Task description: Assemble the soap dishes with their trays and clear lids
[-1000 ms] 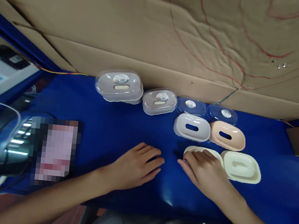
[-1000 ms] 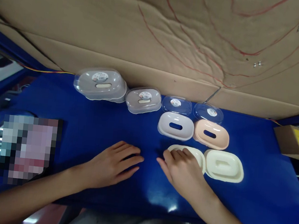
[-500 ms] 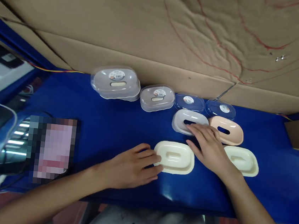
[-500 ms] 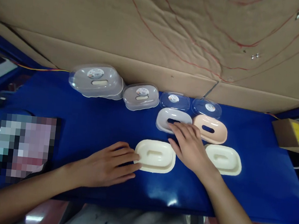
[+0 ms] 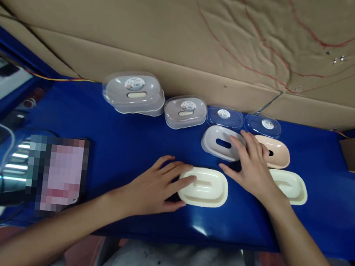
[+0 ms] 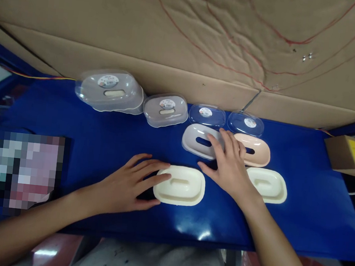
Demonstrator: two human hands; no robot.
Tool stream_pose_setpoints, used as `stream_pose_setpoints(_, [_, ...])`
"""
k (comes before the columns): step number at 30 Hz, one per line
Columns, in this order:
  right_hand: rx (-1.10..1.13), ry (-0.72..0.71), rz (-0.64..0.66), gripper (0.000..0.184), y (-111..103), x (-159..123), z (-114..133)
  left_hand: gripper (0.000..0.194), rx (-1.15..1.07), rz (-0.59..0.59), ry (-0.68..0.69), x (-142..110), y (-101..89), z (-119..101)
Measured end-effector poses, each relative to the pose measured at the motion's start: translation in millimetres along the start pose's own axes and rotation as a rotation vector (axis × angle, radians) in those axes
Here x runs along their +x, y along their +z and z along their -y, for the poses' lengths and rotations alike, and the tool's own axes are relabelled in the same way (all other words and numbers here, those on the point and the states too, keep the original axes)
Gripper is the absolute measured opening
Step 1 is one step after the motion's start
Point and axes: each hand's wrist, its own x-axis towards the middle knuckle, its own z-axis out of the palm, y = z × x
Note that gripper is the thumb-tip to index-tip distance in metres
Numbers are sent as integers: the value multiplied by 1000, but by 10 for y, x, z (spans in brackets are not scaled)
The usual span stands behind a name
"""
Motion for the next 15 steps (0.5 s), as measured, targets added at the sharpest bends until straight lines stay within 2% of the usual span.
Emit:
stream_pose_setpoints(5, [4, 16, -10, 68, 22, 3, -34, 60, -13, 35, -30, 4, -5, -7])
stream_pose_setpoints(9, [184, -35, -47, 70, -95, -13, -19, 58, -147, 39, -113, 5, 14, -9])
stream_pose_setpoints(12, [417, -93, 18, 73, -253, -53, 53, 56, -203, -15, -200, 6, 27, -6])
stream_pose_setpoints(15, [508, -147, 103, 74, -372, -100, 150, 61, -226, -74, -259, 7, 45, 17])
